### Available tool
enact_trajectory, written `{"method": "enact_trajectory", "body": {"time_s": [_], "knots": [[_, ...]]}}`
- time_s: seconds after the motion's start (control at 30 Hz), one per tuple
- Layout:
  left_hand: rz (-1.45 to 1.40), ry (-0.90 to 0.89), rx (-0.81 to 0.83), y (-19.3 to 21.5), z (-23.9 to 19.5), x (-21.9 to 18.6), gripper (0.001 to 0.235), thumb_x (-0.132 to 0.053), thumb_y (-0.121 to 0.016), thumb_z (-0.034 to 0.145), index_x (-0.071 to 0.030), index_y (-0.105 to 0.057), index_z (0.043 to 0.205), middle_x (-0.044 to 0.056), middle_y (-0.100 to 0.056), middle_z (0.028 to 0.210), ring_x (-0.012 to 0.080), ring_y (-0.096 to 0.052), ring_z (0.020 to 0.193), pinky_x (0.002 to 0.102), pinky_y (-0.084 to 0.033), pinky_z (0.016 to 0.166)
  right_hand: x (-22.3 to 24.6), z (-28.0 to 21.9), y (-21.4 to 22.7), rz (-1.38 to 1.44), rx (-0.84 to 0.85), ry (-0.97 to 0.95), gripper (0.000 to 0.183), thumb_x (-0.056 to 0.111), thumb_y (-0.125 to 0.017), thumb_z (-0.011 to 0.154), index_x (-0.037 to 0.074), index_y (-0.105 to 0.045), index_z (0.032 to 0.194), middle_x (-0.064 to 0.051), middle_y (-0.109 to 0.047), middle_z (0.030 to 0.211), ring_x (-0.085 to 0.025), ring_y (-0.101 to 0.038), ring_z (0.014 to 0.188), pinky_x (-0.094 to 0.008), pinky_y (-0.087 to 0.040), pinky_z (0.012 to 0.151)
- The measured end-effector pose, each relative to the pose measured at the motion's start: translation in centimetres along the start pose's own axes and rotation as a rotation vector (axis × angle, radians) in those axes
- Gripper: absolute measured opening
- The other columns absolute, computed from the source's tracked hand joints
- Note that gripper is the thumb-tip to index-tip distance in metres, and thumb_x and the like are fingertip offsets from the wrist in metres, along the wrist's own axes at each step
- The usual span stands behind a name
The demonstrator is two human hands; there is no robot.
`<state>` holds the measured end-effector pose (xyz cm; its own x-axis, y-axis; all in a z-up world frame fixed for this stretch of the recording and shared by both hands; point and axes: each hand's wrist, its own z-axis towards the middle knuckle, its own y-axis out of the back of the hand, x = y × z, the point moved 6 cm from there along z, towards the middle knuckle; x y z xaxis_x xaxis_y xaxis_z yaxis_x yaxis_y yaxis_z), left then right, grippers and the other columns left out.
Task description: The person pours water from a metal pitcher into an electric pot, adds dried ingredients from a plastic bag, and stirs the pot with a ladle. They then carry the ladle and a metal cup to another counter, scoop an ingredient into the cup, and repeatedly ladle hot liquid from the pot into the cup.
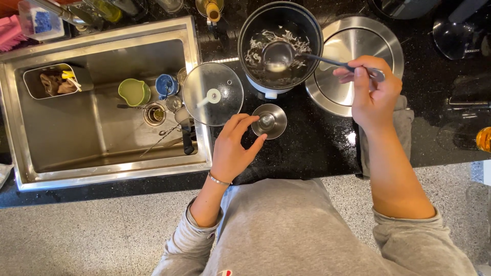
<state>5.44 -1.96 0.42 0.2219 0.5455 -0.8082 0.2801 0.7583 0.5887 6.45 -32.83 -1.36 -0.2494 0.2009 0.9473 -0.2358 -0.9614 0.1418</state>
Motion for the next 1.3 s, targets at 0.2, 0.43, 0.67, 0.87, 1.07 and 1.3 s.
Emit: {"method": "enact_trajectory", "body": {"time_s": [0.2, 0.43, 0.67, 0.87, 1.07, 1.3], "knots": [[0.026, -0.064, -0.043, -0.1, -0.2, 0.0, 0.043, -0.023, -0.082, 0.086, -0.008, -0.067, 0.124, 0.01, -0.064, 0.126, 0.0301, -0.067, 0.112, 0.038, -0.055, 0.094, 2.5, 1.4, -0.6, -0.263, 0.047, 0.19, 0.011, 0.002, -0.054, 0.12, -0.002, -0.064, 0.123, -0.016, -0.075, 0.112, -0.021, -0.075, 0.103, -0.03, -0.061, 0.09], [0.059, -0.059, 0.019, -1.1, 0.1, 0.4, 0.068, -0.026, -0.087, 0.08, -0.007, -0.056, 0.137, 0.012, -0.054, 0.14, 0.0348, -0.058, 0.126, 0.042, -0.051, 0.103, 2.9, 2.0, -3.0, -0.572, 0.214, 0.351, 0.028, -0.008, -0.062, 0.099, 0.007, -0.072, 0.121, -0.014, -0.075, 0.122, -0.025, -0.074, 0.096, -0.032, -0.059, 0.082], [0.106, -0.111, 0.006, -2.2, 0.0, 1.2, 0.084, -0.029, -0.089, 0.077, -0.001, -0.049, 0.145, 0.017, -0.053, 0.143, 0.0366, -0.055, 0.13, 0.043, -0.047, 0.108, 2.7, 1.1, -3.2, -0.569, 0.202, 0.362, 0.022, -0.004, -0.068, 0.101, 0.008, -0.071, 0.12, -0.012, -0.075, 0.12, -0.028, -0.074, 0.101, -0.035, -0.058, 0.085], [0.126, -0.079, 0.028, -2.3, 0.1, 1.2, 0.085, -0.029, -0.089, 0.076, -0.003, -0.049, 0.147, 0.014, -0.055, 0.142, 0.033, -0.057, 0.124, 0.041, -0.048, 0.106, 2.8, 0.4, -2.2, -0.504, 0.153, 0.279, 0.016, -0.002, -0.067, 0.105, 0.005, -0.071, 0.119, -0.011, -0.076, 0.115, -0.023, -0.074, 0.099, -0.032, -0.057, 0.087], [0.141, -0.056, -0.002, -2.4, -0.1, 1.1, 0.086, -0.028, -0.091, 0.074, -0.003, -0.049, 0.146, 0.015, -0.052, 0.134, 0.0352, -0.054, 0.121, 0.043, -0.048, 0.101, 2.4, -0.2, -1.5, -0.414, 0.126, 0.176, 0.011, 0.001, -0.064, 0.109, 0.002, -0.07, 0.118, -0.01, -0.077, 0.113, -0.019, -0.075, 0.101, -0.029, -0.058, 0.092], [0.137, -0.069, -0.021, -2.2, -0.3, 1.0, 0.085, -0.027, -0.09, 0.076, -0.003, -0.05, 0.146, 0.015, -0.054, 0.134, 0.0343, -0.055, 0.12, 0.042, -0.049, 0.102, 2.9, -0.5, -1.2, -0.403, 0.1, 0.124, 0.011, 0.002, -0.062, 0.11, 0.0, -0.07, 0.118, -0.011, -0.078, 0.109, -0.018, -0.076, 0.1, -0.028, -0.058, 0.09]]}}
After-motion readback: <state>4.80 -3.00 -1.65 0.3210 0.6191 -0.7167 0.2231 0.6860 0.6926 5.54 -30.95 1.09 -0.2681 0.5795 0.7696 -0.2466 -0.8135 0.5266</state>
